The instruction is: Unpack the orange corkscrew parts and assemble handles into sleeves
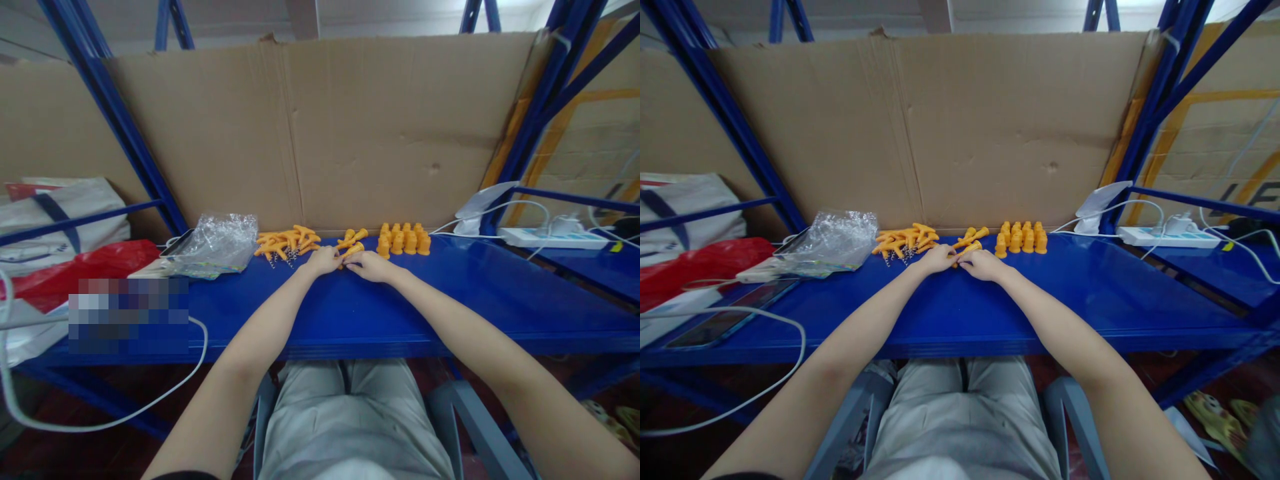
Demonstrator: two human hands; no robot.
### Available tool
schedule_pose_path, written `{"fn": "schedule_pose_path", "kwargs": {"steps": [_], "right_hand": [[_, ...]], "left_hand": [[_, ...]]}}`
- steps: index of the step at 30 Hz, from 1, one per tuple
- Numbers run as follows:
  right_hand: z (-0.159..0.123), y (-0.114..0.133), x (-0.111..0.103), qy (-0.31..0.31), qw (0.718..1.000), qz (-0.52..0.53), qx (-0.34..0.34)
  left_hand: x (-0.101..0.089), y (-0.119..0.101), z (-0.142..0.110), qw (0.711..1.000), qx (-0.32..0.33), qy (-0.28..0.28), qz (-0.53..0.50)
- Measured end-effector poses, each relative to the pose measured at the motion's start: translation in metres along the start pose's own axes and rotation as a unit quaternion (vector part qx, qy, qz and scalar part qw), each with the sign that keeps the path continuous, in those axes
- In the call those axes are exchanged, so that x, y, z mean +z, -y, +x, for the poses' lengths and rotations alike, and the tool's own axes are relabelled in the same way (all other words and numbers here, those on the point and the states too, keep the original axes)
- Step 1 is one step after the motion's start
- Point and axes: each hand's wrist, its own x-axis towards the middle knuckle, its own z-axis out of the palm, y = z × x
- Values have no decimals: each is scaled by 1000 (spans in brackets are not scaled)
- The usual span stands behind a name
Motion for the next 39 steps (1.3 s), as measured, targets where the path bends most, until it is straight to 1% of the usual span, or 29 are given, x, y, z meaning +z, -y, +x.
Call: {"fn": "schedule_pose_path", "kwargs": {"steps": [2,5,8,13,18,21,26,29,31,35,39], "right_hand": [[-1,-5,-3,-27,999,-15,33],[-4,-13,-5,-49,996,-36,70],[-5,-14,-4,-37,994,-57,88],[-4,-4,-4,1,993,-81,88],[-3,6,-11,-8,984,-140,114],[-3,11,-14,-29,980,-166,108],[-1,16,-16,-72,968,-224,85],[0,15,-16,-98,964,-237,70],[0,12,-15,-93,968,-225,61],[-4,5,-16,-61,980,-185,45],[-4,5,-18,-30,981,-184,54]], "left_hand": [[-3,-1,-2,999,-19,25,8],[-8,-4,-5,999,-16,20,48],[-11,-8,-8,998,-1,14,59],[-11,-15,-9,999,40,-4,22],[-13,-20,-12,995,92,-8,37],[-15,-22,-12,993,108,-27,40],[-18,-19,-10,994,97,-51,20],[-18,-17,-10,993,94,-67,11],[-18,-16,-11,993,89,-71,14],[-18,-18,-14,994,82,-68,27],[-18,-19,-14,994,88,-64,26]]}}
